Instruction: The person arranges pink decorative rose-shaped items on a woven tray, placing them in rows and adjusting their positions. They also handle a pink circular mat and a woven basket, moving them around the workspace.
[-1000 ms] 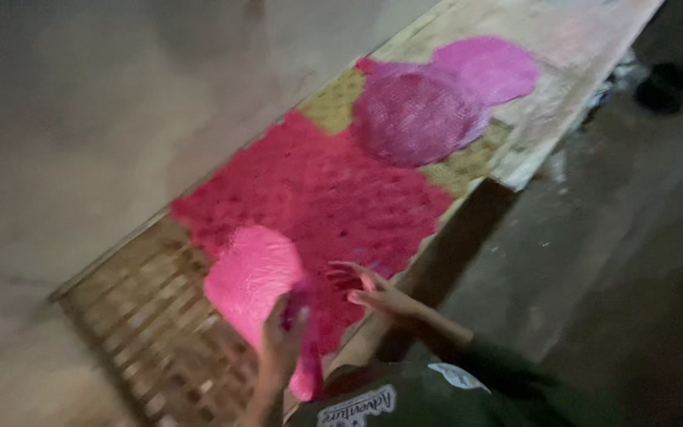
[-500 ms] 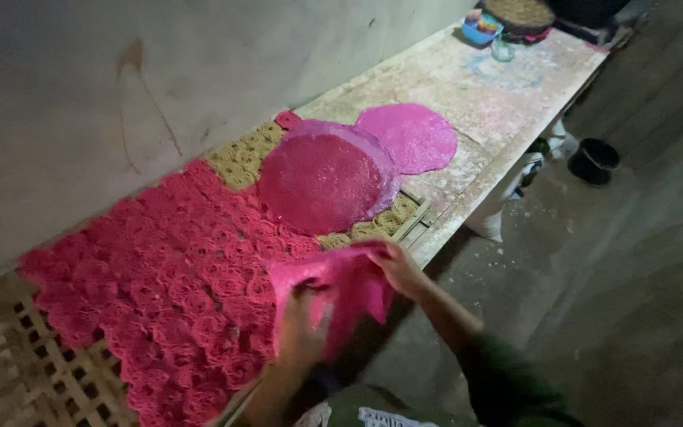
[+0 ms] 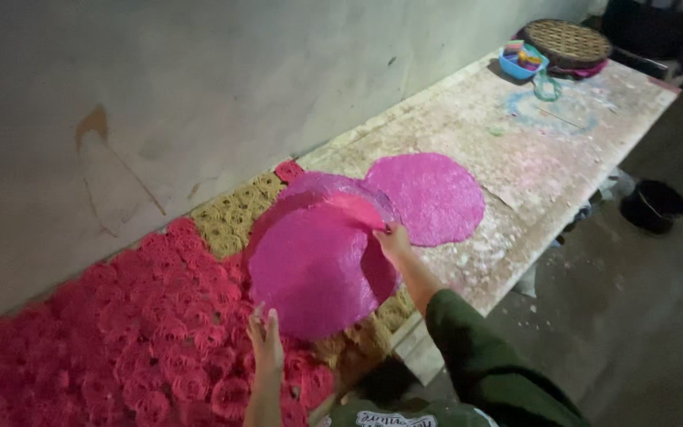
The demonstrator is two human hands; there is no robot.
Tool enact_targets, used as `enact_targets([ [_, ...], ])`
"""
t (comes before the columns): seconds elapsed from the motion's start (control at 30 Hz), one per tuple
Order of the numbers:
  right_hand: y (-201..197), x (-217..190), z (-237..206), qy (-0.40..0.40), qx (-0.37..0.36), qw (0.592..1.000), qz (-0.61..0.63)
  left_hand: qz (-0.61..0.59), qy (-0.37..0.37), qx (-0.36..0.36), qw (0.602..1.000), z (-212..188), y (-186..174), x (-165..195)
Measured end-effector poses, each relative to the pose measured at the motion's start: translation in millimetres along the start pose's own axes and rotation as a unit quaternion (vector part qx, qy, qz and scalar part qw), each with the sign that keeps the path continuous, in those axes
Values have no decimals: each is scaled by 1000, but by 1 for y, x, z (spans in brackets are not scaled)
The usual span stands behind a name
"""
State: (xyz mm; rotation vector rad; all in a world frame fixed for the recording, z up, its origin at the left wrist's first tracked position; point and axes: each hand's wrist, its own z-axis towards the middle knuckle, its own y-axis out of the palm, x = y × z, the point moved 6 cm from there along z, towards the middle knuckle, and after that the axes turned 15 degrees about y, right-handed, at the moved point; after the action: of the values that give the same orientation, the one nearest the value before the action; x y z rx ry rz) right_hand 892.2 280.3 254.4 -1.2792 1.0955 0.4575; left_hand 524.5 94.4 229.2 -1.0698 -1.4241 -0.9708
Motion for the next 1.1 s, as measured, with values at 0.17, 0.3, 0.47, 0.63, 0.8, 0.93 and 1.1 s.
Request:
enact_targets([
  [0.17,32,18,33,-15,-23,997,-71,114,-6,32,993,31,13,15],
  [0.3,24,16,62,-39,44,998,-3,223,53,46,972,39,17,33],
  [0.47,1,47,74,56,76,972,-214,239,6,87,967,21,23,30],
  [0.63,1,65,68,79,14,977,-199,231,98,106,962,1,24,28],
  [0.8,7,53,71,46,6,982,-185,242,82,106,961,4,30,17],
  [0.93,14,55,72,230,-103,954,161,249,88,95,960,10,37,17],
  [1.1,20,25,62,281,-167,943,55,260,119,128,950,9,33,22],
])
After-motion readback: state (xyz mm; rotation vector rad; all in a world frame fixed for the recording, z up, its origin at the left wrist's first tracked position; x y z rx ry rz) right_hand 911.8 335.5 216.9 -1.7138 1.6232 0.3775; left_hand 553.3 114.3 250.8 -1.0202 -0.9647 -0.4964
